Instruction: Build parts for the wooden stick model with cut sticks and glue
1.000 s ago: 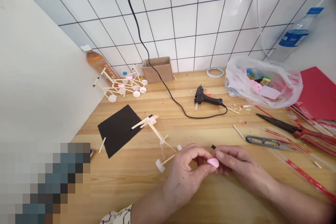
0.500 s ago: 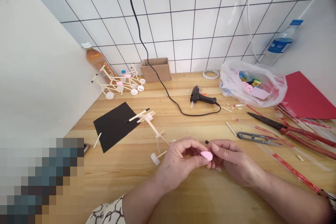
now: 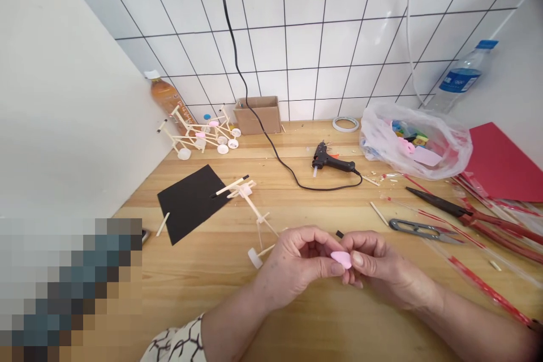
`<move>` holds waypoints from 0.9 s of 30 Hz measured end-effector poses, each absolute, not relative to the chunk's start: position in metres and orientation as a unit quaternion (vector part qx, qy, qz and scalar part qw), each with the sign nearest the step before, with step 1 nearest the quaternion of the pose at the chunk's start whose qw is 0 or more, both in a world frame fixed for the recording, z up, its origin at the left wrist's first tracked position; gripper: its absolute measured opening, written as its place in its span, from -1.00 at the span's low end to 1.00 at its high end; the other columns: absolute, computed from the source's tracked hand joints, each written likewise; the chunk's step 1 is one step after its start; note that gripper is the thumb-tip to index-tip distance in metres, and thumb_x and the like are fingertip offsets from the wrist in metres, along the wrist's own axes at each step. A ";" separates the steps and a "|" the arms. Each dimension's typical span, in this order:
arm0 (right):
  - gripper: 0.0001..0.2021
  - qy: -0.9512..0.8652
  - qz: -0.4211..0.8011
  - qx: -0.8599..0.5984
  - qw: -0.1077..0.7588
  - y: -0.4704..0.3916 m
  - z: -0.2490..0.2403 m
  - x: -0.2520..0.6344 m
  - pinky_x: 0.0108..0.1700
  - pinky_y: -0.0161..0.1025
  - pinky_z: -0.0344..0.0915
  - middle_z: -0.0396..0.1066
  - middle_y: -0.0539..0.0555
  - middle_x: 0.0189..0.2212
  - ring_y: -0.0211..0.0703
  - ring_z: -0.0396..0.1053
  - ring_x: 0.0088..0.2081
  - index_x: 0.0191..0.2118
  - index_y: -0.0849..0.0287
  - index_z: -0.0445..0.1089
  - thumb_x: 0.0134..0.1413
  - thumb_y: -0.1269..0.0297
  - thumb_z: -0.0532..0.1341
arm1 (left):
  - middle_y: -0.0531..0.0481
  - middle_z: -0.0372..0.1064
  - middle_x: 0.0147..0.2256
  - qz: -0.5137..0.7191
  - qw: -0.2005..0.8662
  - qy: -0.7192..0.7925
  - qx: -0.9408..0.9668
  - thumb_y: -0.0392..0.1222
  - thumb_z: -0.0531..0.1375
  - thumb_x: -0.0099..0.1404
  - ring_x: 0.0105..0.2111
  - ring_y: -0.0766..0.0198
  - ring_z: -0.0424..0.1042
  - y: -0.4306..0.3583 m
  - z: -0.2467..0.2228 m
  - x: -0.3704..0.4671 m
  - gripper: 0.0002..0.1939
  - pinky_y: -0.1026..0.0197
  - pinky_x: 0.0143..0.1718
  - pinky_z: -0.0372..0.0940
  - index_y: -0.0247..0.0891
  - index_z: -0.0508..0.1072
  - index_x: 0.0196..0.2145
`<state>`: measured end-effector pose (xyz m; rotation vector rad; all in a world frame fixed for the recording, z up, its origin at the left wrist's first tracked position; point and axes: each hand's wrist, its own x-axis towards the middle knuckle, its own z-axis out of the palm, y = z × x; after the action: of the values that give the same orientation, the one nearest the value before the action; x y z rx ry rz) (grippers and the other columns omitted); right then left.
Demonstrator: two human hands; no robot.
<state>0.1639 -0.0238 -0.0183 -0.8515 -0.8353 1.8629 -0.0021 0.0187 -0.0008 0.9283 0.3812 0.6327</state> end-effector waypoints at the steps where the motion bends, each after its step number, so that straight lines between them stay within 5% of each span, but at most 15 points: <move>1: -0.78 -0.339 0.755 -0.342 0.445 -0.024 -0.018 0.164 -0.51 -0.40 0.09 0.42 0.04 -0.60 -0.39 0.25 -0.58 -0.44 0.28 0.46 -0.13 0.19 0.34 | -0.04 0.43 -0.50 0.294 0.831 0.177 0.438 -0.37 0.27 0.06 -0.42 0.20 0.46 0.019 -0.001 -0.002 -0.90 0.02 -0.25 0.32 -0.37 0.43 -0.41; 12: -0.69 -0.362 0.754 -0.341 0.430 -0.026 -0.019 0.164 -0.53 -0.40 0.04 0.40 0.02 -0.62 -0.38 0.23 -0.58 -0.45 0.29 0.42 -0.19 0.11 0.36 | -0.01 0.42 -0.50 0.280 0.839 0.175 0.433 -0.34 0.31 0.01 -0.42 0.19 0.47 0.019 0.001 -0.003 -0.87 0.06 -0.28 0.34 -0.37 0.45 -0.42; 18: -0.77 -0.392 0.721 -0.367 0.438 -0.025 -0.014 0.163 -0.46 -0.39 0.09 0.40 -0.01 -0.59 -0.38 0.23 -0.54 -0.44 0.25 0.42 -0.23 0.23 0.39 | 0.04 0.36 -0.50 0.309 0.769 0.258 0.496 -0.33 0.32 -0.01 -0.48 0.36 0.38 0.019 0.003 -0.005 -0.89 0.27 -0.38 0.28 -0.35 0.46 -0.46; 27: -0.76 -0.406 0.709 -0.390 0.425 -0.024 -0.014 0.163 -0.47 -0.38 0.06 0.37 -0.04 -0.58 -0.37 0.20 -0.54 -0.41 0.23 0.41 -0.19 0.20 0.37 | 0.01 0.33 -0.45 0.316 0.697 0.292 0.573 -0.29 0.32 0.01 -0.42 0.36 0.32 0.022 0.005 -0.008 -0.89 0.29 -0.35 0.25 -0.33 0.51 -0.44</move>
<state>0.1633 -0.0241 -0.0140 -0.9755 -1.0143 1.7721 -0.0076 0.0225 0.0051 1.2781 0.6510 0.7055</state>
